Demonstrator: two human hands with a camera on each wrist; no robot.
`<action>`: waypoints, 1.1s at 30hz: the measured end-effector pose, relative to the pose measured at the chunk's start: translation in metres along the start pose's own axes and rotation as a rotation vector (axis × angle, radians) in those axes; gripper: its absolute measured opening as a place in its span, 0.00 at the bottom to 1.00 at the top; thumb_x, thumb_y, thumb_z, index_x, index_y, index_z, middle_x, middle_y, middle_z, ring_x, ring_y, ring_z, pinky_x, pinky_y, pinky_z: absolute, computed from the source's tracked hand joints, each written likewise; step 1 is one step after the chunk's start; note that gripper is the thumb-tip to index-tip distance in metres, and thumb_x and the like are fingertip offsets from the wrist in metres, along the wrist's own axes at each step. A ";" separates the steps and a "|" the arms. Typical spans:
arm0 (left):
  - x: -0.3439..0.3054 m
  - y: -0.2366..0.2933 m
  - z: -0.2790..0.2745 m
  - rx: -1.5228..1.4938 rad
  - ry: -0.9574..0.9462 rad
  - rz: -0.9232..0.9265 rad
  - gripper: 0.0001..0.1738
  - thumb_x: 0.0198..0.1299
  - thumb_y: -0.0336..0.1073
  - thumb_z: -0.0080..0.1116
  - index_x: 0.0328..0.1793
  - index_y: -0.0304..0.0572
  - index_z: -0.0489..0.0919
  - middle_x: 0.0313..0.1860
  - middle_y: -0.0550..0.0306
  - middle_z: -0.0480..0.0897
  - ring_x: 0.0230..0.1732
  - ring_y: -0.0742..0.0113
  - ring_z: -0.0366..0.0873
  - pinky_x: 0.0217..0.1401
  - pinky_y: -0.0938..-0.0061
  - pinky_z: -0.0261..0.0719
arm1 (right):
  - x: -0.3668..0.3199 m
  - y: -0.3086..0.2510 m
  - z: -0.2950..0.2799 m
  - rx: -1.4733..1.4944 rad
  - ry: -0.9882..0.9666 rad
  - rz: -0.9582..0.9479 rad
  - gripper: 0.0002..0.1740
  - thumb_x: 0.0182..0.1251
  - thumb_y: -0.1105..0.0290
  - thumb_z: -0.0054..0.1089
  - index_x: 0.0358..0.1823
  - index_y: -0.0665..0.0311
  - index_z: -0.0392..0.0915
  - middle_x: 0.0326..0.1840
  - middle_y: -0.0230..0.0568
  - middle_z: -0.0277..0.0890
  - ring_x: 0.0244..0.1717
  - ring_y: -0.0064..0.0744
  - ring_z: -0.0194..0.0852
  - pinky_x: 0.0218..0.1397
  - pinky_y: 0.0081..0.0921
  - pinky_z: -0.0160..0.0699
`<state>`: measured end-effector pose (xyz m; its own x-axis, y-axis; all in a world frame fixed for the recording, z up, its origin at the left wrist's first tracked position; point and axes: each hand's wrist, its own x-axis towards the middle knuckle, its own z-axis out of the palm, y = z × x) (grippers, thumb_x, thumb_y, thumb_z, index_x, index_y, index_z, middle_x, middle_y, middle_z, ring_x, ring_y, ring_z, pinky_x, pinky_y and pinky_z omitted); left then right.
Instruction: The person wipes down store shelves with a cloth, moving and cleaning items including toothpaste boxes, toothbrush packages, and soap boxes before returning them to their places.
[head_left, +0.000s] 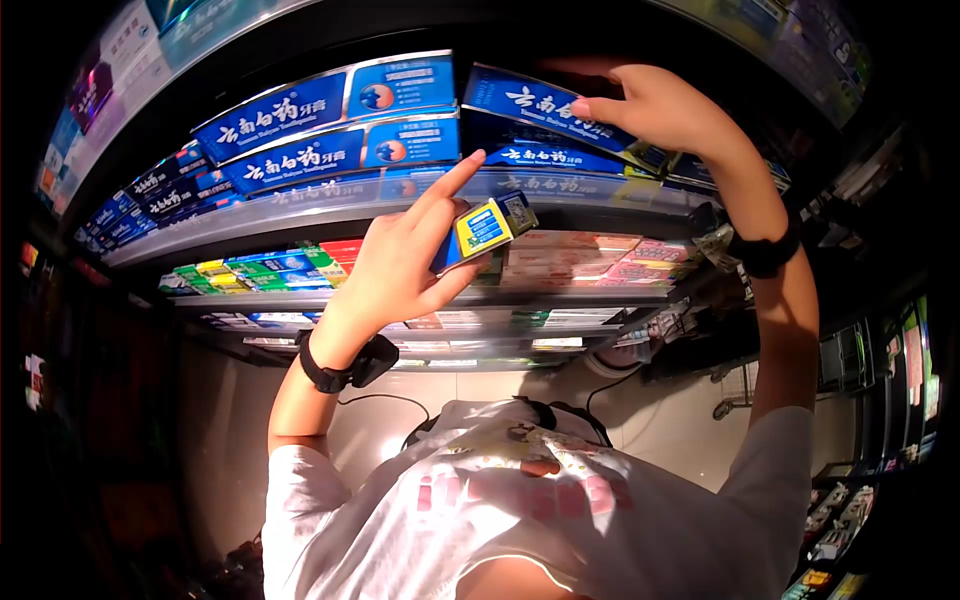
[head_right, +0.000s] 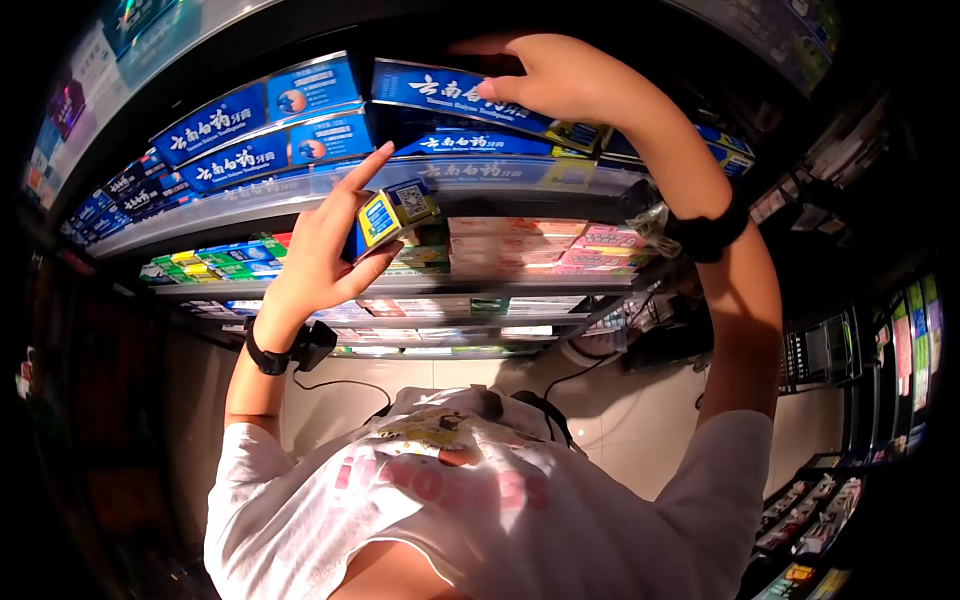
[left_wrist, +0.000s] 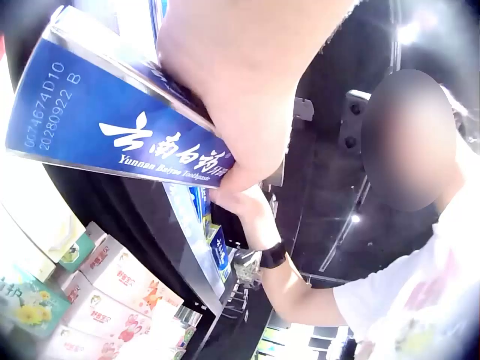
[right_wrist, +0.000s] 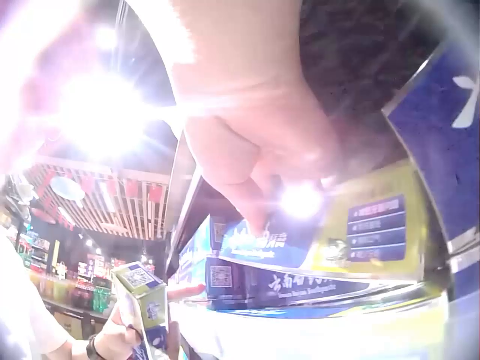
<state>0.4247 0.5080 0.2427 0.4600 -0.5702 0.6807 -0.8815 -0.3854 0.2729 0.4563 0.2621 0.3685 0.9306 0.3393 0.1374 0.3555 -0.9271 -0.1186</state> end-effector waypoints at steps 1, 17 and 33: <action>0.001 0.000 -0.001 0.010 0.003 -0.010 0.19 0.40 0.33 0.62 0.36 0.33 0.68 0.65 0.42 0.63 0.32 0.47 0.76 0.31 0.69 0.76 | 0.004 0.002 0.003 -0.015 -0.012 0.022 0.28 0.57 0.55 0.56 0.59 0.55 0.69 0.31 0.49 0.78 0.28 0.35 0.77 0.34 0.28 0.76; 0.020 0.015 -0.003 0.303 -0.073 -0.044 0.27 0.41 0.35 0.64 0.45 0.32 0.65 0.58 0.41 0.67 0.34 0.49 0.77 0.33 0.65 0.76 | 0.001 0.004 0.037 0.129 0.230 -0.364 0.21 0.53 0.72 0.59 0.51 0.61 0.74 0.43 0.47 0.76 0.47 0.43 0.72 0.52 0.31 0.70; 0.061 0.036 -0.008 -0.336 -0.292 -0.301 0.30 0.44 0.35 0.69 0.52 0.29 0.70 0.38 0.51 0.75 0.35 0.72 0.70 0.31 0.78 0.72 | -0.064 -0.003 0.039 0.443 0.297 -0.527 0.20 0.53 0.72 0.60 0.49 0.64 0.73 0.43 0.43 0.73 0.43 0.36 0.73 0.47 0.25 0.70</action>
<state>0.4206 0.4653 0.2991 0.6658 -0.6671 0.3343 -0.6697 -0.3367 0.6619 0.3988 0.2492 0.3213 0.5869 0.6051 0.5380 0.8079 -0.4817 -0.3396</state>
